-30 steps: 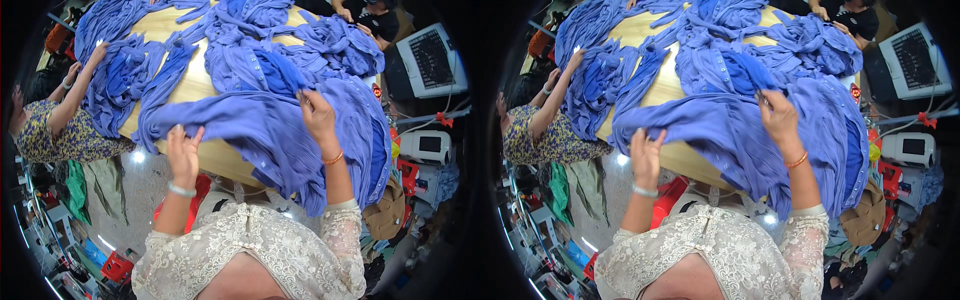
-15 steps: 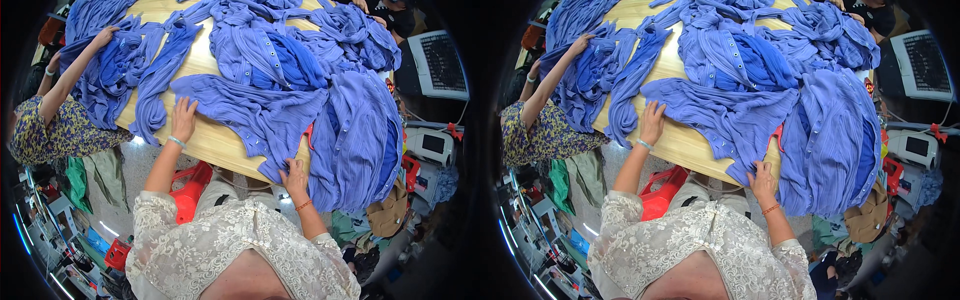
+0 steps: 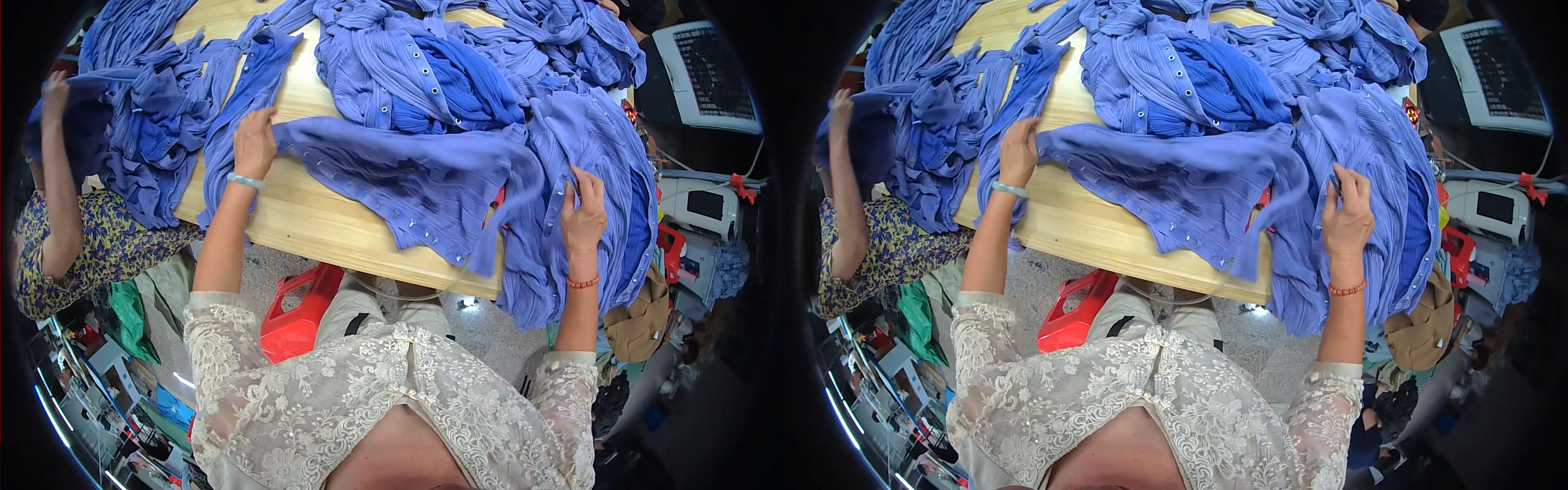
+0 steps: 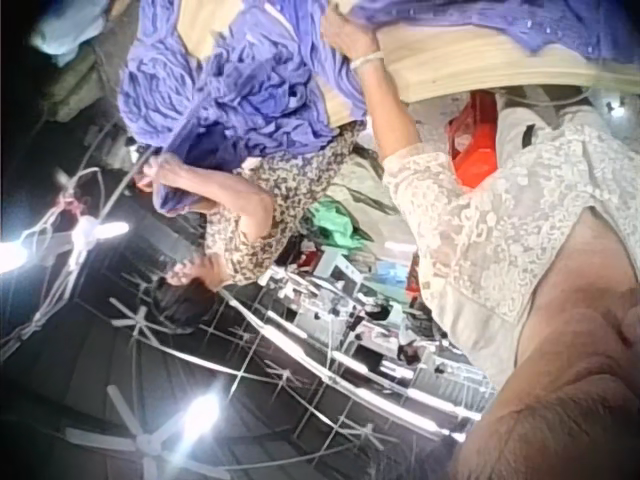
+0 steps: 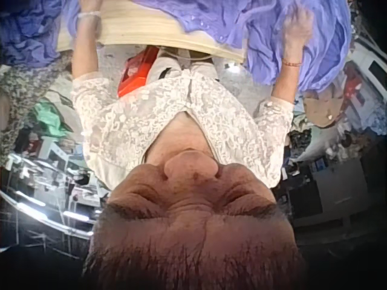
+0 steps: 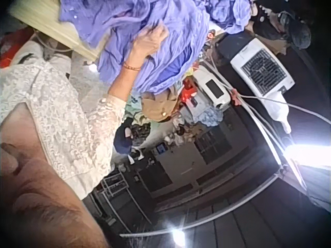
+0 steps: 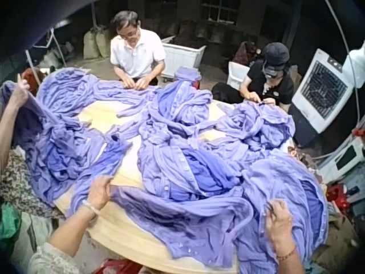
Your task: The person spreads out garment pieces on a table, trims threads along the edges using thread snips, and stacks the finished garments.
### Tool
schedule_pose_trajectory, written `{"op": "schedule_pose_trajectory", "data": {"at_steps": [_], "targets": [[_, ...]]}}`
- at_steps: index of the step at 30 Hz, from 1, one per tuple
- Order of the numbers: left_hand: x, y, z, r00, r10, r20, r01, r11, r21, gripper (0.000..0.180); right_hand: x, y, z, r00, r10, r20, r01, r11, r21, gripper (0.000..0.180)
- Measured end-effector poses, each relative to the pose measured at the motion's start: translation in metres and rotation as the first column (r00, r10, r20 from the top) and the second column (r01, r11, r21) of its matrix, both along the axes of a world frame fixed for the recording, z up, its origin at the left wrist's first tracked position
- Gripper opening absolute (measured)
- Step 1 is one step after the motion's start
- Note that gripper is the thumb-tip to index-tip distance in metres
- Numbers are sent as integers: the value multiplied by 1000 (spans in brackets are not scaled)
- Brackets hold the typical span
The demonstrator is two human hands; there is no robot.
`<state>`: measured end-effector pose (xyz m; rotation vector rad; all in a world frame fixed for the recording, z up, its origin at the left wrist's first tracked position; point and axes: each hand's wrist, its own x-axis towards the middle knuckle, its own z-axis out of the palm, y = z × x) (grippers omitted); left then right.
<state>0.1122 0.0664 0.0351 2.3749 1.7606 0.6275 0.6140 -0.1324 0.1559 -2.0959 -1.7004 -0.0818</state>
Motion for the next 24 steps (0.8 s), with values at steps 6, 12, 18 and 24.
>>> {"op": "schedule_pose_trajectory", "data": {"at_steps": [6,12,18,24], "targets": [[17,-40,-23,994,-96,49,91,992,91,41,-76,-51,-77,938,262,-229,-324,898,-298,33],[9,-82,-37,987,-159,2,159,981,-113,48,-129,-93,-130,934,175,-313,-326,779,-536,36],[7,-65,-49,984,-168,-60,166,985,-37,45,-109,-98,-116,910,259,-325,-413,654,-634,34],[44,-124,-36,961,-144,237,196,958,-211,35,-94,-85,-75,828,-54,-557,-155,934,-321,41]]}}
